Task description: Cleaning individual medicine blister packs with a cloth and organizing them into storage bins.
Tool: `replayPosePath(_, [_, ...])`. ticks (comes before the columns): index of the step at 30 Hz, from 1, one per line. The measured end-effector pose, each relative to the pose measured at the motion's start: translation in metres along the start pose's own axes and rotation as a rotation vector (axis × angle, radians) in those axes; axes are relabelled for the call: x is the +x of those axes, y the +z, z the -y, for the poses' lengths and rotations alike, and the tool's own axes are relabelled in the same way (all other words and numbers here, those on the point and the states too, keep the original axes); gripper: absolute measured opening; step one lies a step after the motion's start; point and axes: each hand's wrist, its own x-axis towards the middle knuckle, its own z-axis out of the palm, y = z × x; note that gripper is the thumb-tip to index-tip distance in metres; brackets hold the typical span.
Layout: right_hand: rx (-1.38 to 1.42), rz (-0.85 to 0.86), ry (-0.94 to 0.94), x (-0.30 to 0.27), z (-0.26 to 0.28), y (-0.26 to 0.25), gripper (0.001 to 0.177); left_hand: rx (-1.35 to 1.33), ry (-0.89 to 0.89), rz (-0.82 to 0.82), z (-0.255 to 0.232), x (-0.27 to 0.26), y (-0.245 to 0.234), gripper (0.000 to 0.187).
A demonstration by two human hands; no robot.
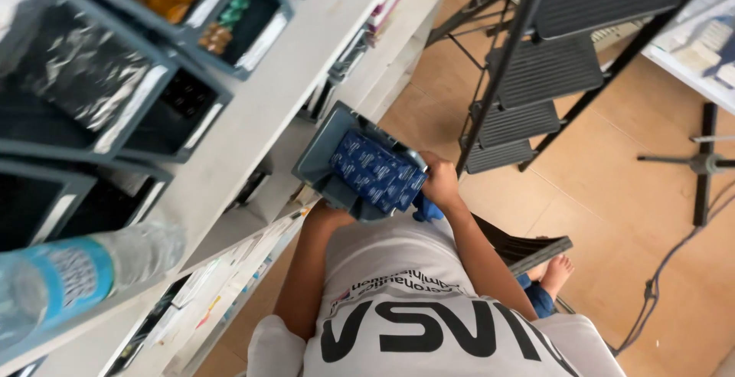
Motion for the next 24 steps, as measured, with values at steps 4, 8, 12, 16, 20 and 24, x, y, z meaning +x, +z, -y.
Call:
replayPosePath(4, [-0.017, -0.036, 0.058, -0.005, -0.072, -0.005, 0.019, -0.357, -0.165, 0.148, -0.066, 0.008, -0.045, 0.086])
replayPosePath(8, [-0.007, -0.109, 0.108, -0.017, -0.075, -0.034, 0.013, -0.138, -0.160, 0.240, -0.123, 0.013, -0.075, 0.048])
replayPosePath(12, [-0.004, -0.241, 0.162, -0.036, -0.089, -0.063, 0.010, -0.167, 0.125, 0.085, -0.148, 0.038, -0.059, 0.050])
replayPosePath(16, [0.002, -0.346, 0.165, -0.048, -0.097, -0.093, 0.009, -0.107, 0.159, 0.131, -0.198, 0.055, -0.069, 0.055])
replayPosePath(20, [-0.085, -0.437, 0.139, -0.057, -0.124, -0.123, 0.008, -0.136, 0.228, 0.078, -0.248, 0.071, -0.081, 0.056])
replayPosePath(24, [-0.220, -0.512, 0.050, -0.044, -0.151, -0.151, 0.011, -0.270, 0.343, 0.038, -0.274, 0.100, -0.084, 0.058])
